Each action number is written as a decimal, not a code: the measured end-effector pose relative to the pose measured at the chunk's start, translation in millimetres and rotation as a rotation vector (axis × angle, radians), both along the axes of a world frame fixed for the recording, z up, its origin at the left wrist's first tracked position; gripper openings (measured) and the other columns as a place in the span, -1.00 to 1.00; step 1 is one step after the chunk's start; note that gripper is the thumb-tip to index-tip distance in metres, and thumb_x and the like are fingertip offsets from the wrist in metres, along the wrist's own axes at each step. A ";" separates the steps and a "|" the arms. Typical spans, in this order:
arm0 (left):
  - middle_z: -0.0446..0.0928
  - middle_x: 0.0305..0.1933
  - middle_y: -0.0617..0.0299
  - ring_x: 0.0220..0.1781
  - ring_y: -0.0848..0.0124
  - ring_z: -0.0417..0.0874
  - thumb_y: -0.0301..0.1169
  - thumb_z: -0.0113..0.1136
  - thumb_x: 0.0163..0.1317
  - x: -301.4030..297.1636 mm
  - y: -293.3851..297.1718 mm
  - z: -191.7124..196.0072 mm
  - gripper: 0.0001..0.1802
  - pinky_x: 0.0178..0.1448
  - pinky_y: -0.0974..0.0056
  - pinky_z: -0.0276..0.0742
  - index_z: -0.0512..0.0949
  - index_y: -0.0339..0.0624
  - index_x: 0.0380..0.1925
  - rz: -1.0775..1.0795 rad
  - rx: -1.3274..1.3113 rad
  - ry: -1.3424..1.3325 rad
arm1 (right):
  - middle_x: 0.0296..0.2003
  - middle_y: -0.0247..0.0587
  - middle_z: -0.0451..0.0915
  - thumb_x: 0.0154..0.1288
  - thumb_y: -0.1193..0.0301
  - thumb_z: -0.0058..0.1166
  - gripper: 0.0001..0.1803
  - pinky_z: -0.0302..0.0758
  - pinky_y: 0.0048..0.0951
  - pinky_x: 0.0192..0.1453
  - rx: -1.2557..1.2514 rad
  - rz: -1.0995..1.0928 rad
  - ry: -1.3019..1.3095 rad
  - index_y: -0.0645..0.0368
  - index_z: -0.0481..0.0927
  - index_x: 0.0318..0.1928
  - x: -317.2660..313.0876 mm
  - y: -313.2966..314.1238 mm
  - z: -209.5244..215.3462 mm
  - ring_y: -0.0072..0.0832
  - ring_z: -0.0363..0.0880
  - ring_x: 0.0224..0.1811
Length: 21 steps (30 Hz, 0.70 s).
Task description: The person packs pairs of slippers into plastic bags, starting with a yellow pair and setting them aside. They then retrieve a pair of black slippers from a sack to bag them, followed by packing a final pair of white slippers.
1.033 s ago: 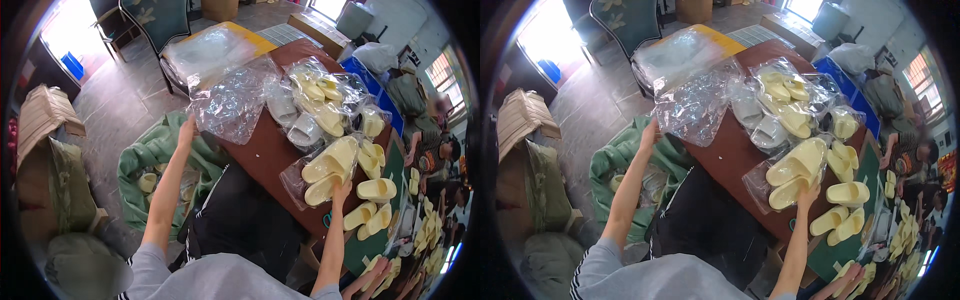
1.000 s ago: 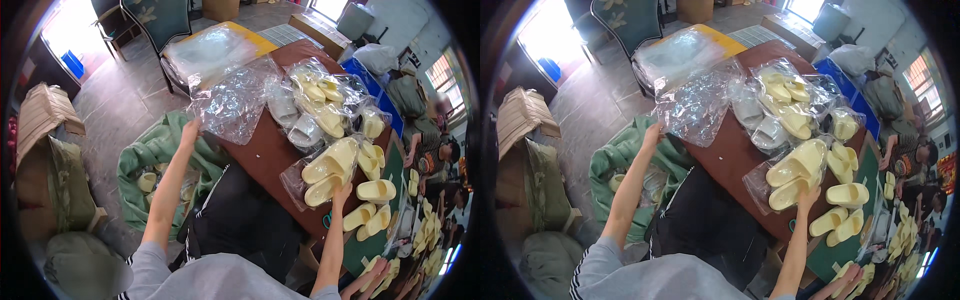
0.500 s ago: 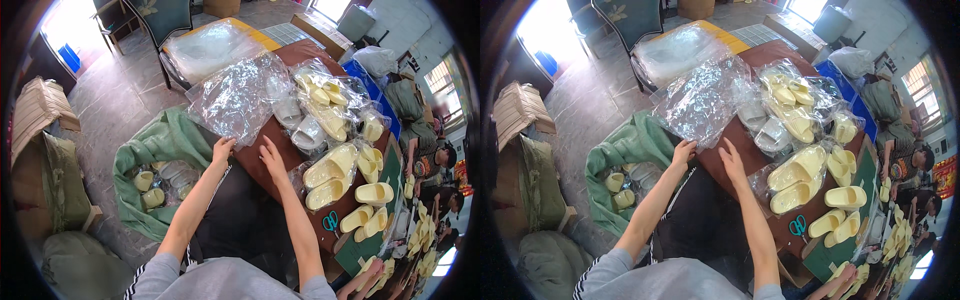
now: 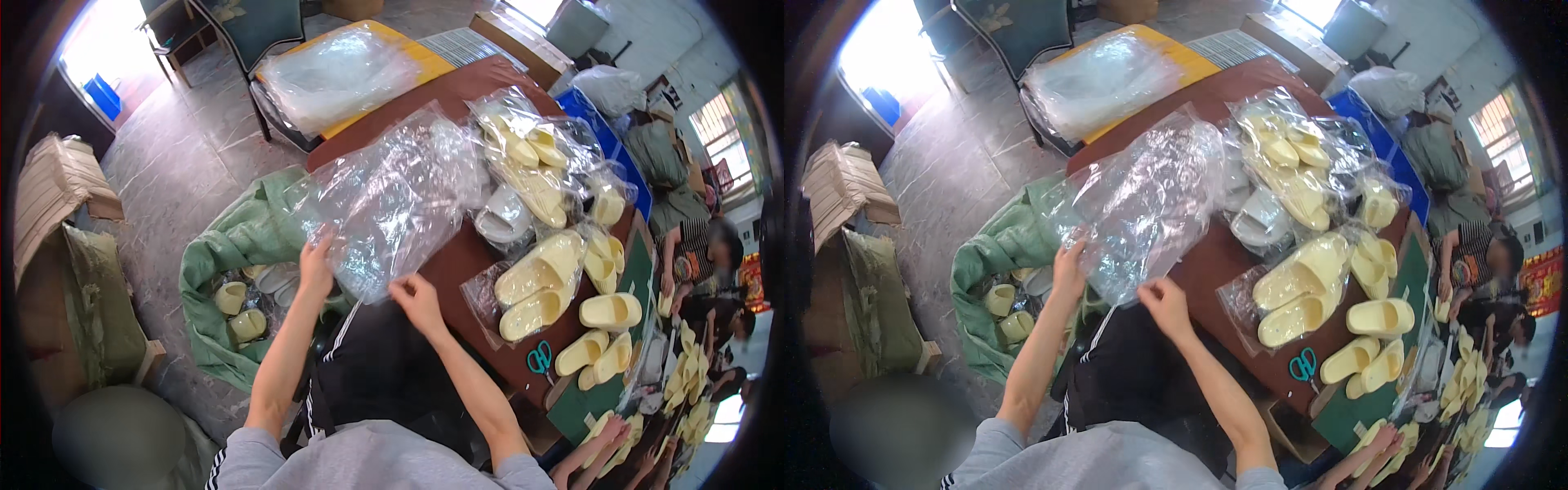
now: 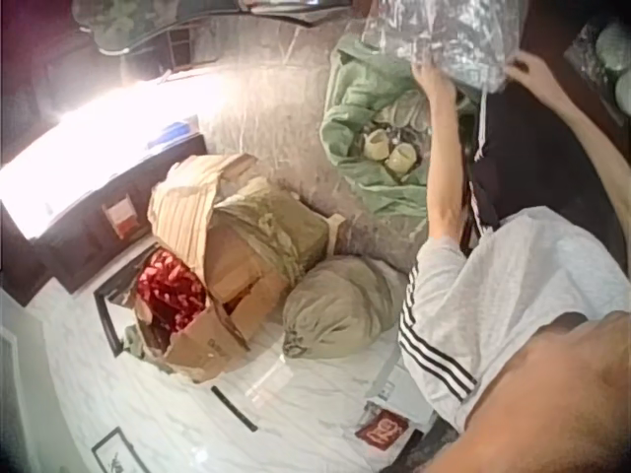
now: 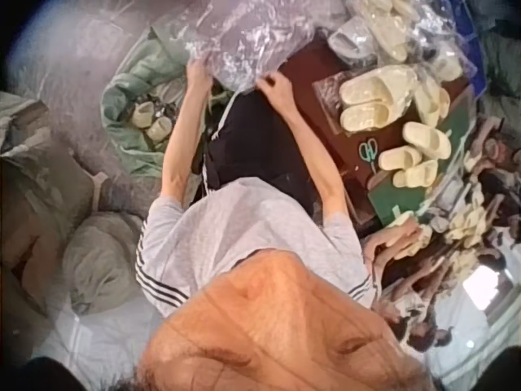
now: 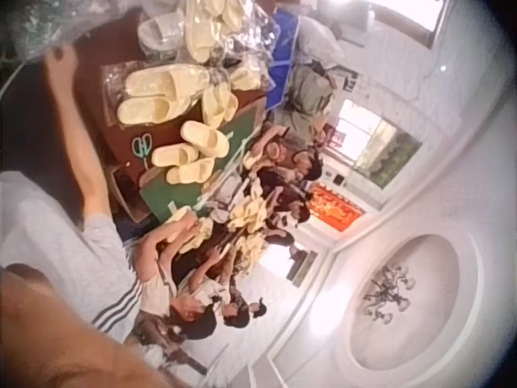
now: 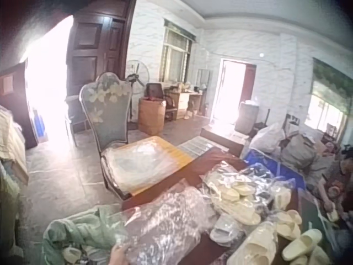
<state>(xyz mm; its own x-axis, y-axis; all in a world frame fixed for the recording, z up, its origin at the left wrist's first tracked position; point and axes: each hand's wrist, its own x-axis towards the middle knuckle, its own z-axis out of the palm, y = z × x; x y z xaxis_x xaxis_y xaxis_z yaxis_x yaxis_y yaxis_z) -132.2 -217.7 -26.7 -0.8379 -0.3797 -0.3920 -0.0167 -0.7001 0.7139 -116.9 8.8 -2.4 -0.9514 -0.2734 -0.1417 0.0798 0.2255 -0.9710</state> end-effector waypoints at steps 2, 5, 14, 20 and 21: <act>0.60 -0.21 0.18 -0.25 0.36 0.62 -0.56 0.01 0.34 25.4 -16.0 -7.3 -0.63 -0.17 0.24 0.58 0.46 -0.31 0.15 -0.087 -0.084 -0.002 | -0.35 -0.29 0.65 0.29 0.41 0.21 -0.83 0.51 -0.53 -0.14 -0.068 0.186 -0.149 0.27 0.65 -0.22 38.1 11.7 20.4 -0.59 0.59 -0.29; 0.56 -0.34 0.26 -0.37 0.47 0.57 -0.56 0.00 0.34 56.5 -40.3 4.2 -0.63 -0.26 0.36 0.54 0.49 -0.31 0.14 -0.279 -0.117 -0.158 | 0.08 -0.23 0.53 0.33 0.41 0.19 -0.49 0.52 -0.51 0.02 -0.261 0.167 -0.340 0.20 0.43 0.25 71.7 35.5 25.2 -0.56 0.58 -0.09; 0.50 -0.35 0.38 -0.40 0.60 0.42 -0.48 0.02 0.40 101.9 -74.6 -1.6 -0.64 -0.29 0.45 0.38 0.49 -0.27 0.17 -0.504 -0.374 -0.173 | -0.06 -0.33 0.58 0.39 0.39 0.09 -0.58 0.47 -0.57 -0.02 -0.327 -0.324 -0.219 0.18 0.44 0.22 38.1 109.6 -4.3 -0.64 0.52 -0.12; 0.55 0.12 0.15 0.09 0.47 0.55 -0.51 -0.04 0.41 106.2 -81.4 -20.0 -0.59 0.21 0.39 0.43 0.40 -0.39 0.23 -0.456 -0.580 -0.119 | -0.25 -0.33 0.61 0.35 0.56 0.06 -0.81 0.50 -0.58 -0.12 -0.141 -0.345 -0.082 0.30 0.60 -0.06 94.6 143.9 24.8 -0.63 0.56 -0.25; 0.55 0.13 0.14 0.10 0.46 0.54 -0.50 -0.04 0.41 103.2 -71.7 -15.5 -0.59 0.21 0.39 0.41 0.40 -0.39 0.22 -0.483 -0.608 -0.122 | -0.32 -0.34 0.60 0.34 0.58 0.04 -0.81 0.50 -0.58 -0.15 -0.170 -0.380 -0.094 0.30 0.61 -0.07 110.9 155.5 30.8 -0.63 0.55 -0.28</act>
<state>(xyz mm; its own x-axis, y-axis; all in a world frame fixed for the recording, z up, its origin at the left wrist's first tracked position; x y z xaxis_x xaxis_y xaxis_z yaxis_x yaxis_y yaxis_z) -29.0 -289.4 -42.1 -0.9292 -0.1622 -0.3321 -0.3227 -0.0820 0.9429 -6.0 164.4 28.4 -0.9741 0.0672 -0.2157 0.2162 0.0002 -0.9763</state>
